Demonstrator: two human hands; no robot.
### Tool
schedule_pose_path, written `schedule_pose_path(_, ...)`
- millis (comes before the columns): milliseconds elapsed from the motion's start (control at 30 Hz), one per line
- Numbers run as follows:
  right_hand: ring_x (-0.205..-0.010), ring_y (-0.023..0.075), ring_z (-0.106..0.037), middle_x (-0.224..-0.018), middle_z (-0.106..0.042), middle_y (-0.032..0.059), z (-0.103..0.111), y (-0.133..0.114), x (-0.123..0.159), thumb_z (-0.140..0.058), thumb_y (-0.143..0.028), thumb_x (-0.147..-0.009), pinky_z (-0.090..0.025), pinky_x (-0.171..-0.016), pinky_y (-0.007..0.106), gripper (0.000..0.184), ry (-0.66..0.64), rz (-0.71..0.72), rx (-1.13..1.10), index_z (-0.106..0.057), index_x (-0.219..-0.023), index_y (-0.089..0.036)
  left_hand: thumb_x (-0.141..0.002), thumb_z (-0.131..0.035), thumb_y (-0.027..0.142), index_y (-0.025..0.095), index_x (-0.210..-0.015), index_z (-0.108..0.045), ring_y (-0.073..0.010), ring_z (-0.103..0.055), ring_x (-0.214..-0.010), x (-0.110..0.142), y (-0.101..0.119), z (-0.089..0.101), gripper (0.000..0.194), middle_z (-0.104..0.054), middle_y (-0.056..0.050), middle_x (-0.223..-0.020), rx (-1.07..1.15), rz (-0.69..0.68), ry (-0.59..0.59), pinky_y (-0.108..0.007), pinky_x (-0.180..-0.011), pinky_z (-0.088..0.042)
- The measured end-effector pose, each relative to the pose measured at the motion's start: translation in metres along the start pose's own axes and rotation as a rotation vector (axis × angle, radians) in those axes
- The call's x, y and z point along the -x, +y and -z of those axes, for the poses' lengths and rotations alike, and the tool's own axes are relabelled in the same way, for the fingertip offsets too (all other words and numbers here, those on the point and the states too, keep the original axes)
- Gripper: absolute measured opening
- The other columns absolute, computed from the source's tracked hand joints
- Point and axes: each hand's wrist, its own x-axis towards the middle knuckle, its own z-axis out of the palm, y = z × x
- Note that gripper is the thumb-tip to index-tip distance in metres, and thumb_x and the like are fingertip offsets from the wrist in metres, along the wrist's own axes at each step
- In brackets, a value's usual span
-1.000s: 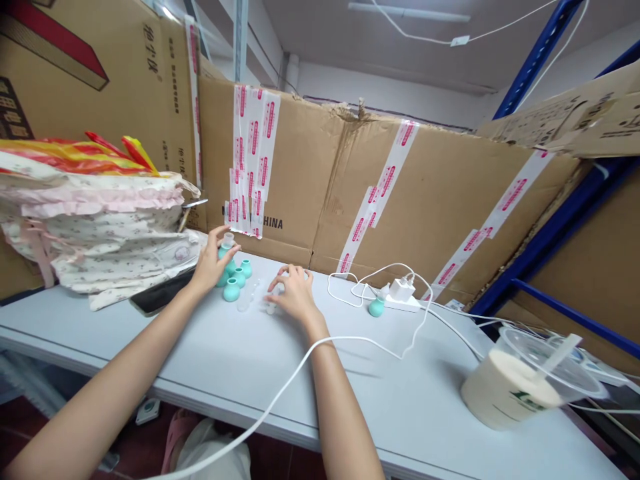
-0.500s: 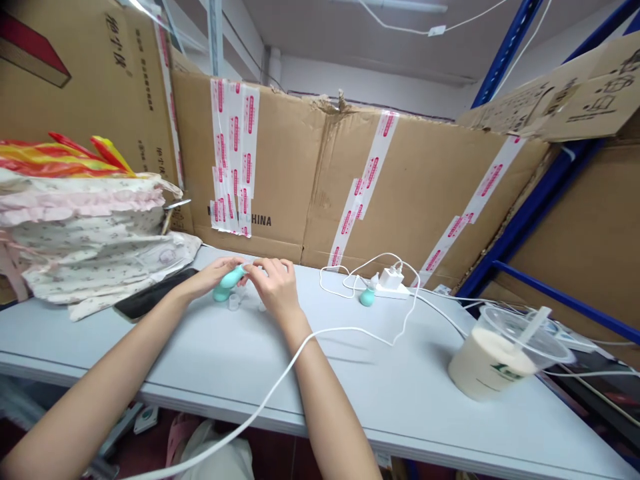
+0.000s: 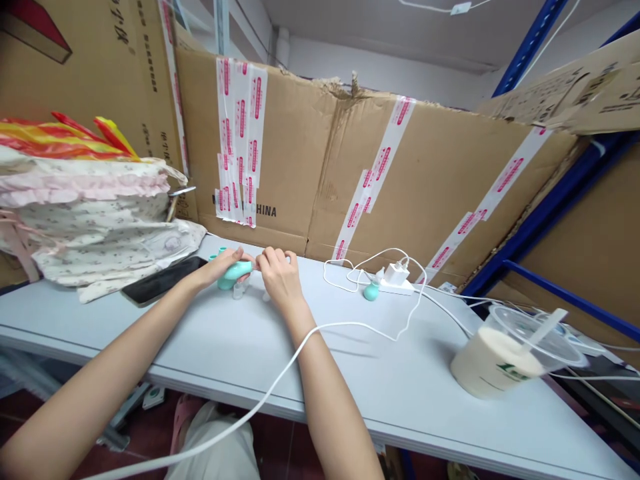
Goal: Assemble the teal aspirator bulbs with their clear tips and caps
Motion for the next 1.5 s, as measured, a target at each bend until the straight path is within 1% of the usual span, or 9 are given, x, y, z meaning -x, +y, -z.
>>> schedule_pose_path(200, -0.083, 0.0157, -0.048, -0.090, -0.056, 0.0052, -0.008, 0.001, -0.003, -0.036, -0.025, -0.092, -0.027, -0.079, 0.029, 0.019, -0.001, 0.023, -0.084, -0.053, -0.087, -0.017, -0.079, -0.035, 0.064, 0.011, -0.065, -0.062, -0.0119, -0.048, -0.046, -0.001, -0.008, 0.004, 0.061, -0.053, -0.003, -0.048, -0.068, -0.010, 0.039, -0.023, -0.049, -0.037)
schedule_pose_path(367, -0.078, 0.0126, -0.050, -0.089, -0.056, 0.0035, -0.013, 0.002, -0.003, -0.039, -0.023, -0.092, -0.030, -0.073, 0.026, 0.016, 0.081, 0.014, -0.187, -0.052, -0.085, -0.017, -0.082, -0.035, 0.059, 0.010, -0.069, -0.062, -0.0109, -0.047, -0.045, 0.000, -0.007, 0.006, 0.057, -0.052, -0.002, -0.047, -0.019, -0.021, 0.035, -0.022, -0.049, -0.036)
schedule_pose_path(500, -0.077, 0.0120, -0.050, -0.087, -0.058, 0.0026, -0.014, 0.005, 0.001, -0.041, -0.024, -0.091, -0.030, -0.075, 0.026, 0.015, 0.175, 0.138, -0.122, -0.054, -0.086, -0.018, -0.084, -0.034, 0.056, 0.009, -0.075, -0.062, -0.0108, -0.047, -0.044, 0.001, -0.005, 0.006, 0.056, -0.052, -0.001, -0.046, 0.018, 0.011, 0.050, -0.021, -0.047, -0.036)
schedule_pose_path(633, -0.076, 0.0116, -0.050, -0.084, -0.059, 0.0024, -0.016, 0.008, 0.005, -0.040, -0.025, -0.092, -0.029, -0.076, 0.027, 0.017, 0.243, 0.196, -0.025, -0.055, -0.086, -0.018, -0.084, -0.034, 0.055, 0.010, -0.069, -0.060, -0.0104, -0.046, -0.044, 0.001, -0.005, 0.004, 0.055, -0.051, -0.001, -0.047, -0.012, -0.006, 0.042, -0.021, -0.047, -0.035)
schedule_pose_path(867, -0.071, 0.0125, -0.048, -0.082, -0.056, 0.0031, -0.020, 0.008, 0.003, -0.039, -0.022, -0.092, -0.030, -0.073, 0.028, 0.019, 0.122, 0.225, 0.021, -0.054, -0.081, -0.016, -0.085, -0.037, 0.049, 0.013, -0.052, -0.052, -0.0090, -0.045, -0.046, 0.004, 0.002, -0.001, 0.051, -0.050, 0.001, -0.046, -0.247, -0.059, 0.062, -0.021, -0.053, -0.035)
schedule_pose_path(1067, -0.072, 0.0128, -0.050, -0.086, -0.055, 0.0038, -0.024, 0.005, 0.001, -0.042, -0.026, -0.090, -0.031, -0.069, 0.026, 0.016, 0.034, 0.115, -0.108, -0.053, -0.087, -0.016, -0.084, -0.038, 0.049, 0.013, -0.057, -0.057, -0.0100, -0.047, -0.048, 0.002, -0.003, 0.003, 0.049, -0.053, 0.002, -0.047, -0.353, -0.053, 0.081, -0.021, -0.055, -0.035)
schedule_pose_path(1200, -0.074, 0.0128, -0.050, -0.087, -0.055, 0.0041, -0.026, 0.006, 0.003, -0.042, -0.027, -0.091, -0.031, -0.071, 0.027, 0.016, 0.065, 0.120, -0.083, -0.053, -0.087, -0.016, -0.084, -0.037, 0.050, 0.013, -0.057, -0.056, -0.0102, -0.047, -0.048, 0.002, -0.005, 0.004, 0.050, -0.052, 0.002, -0.046, -0.349, -0.049, 0.090, -0.021, -0.056, -0.035)
schedule_pose_path(1367, -0.073, 0.0127, -0.049, -0.081, -0.055, 0.0034, -0.027, 0.012, 0.007, -0.039, -0.024, -0.092, -0.029, -0.074, 0.028, 0.019, 0.125, 0.261, 0.030, -0.054, -0.086, -0.016, -0.085, -0.036, 0.049, 0.013, -0.053, -0.052, -0.0101, -0.046, -0.048, 0.001, -0.005, -0.001, 0.051, -0.051, 0.001, -0.047, -0.315, -0.043, 0.083, -0.021, -0.053, -0.035)
schedule_pose_path(1500, -0.071, 0.0137, -0.047, -0.081, -0.055, 0.0047, -0.029, 0.012, 0.008, -0.037, -0.021, -0.092, -0.029, -0.073, 0.029, 0.020, 0.114, 0.220, 0.090, -0.054, -0.084, -0.015, -0.085, -0.037, 0.047, 0.014, -0.055, -0.051, -0.0105, -0.046, -0.049, 0.001, -0.006, -0.005, 0.047, -0.050, 0.001, -0.048, -0.298, -0.049, 0.097, -0.022, -0.054, -0.034)
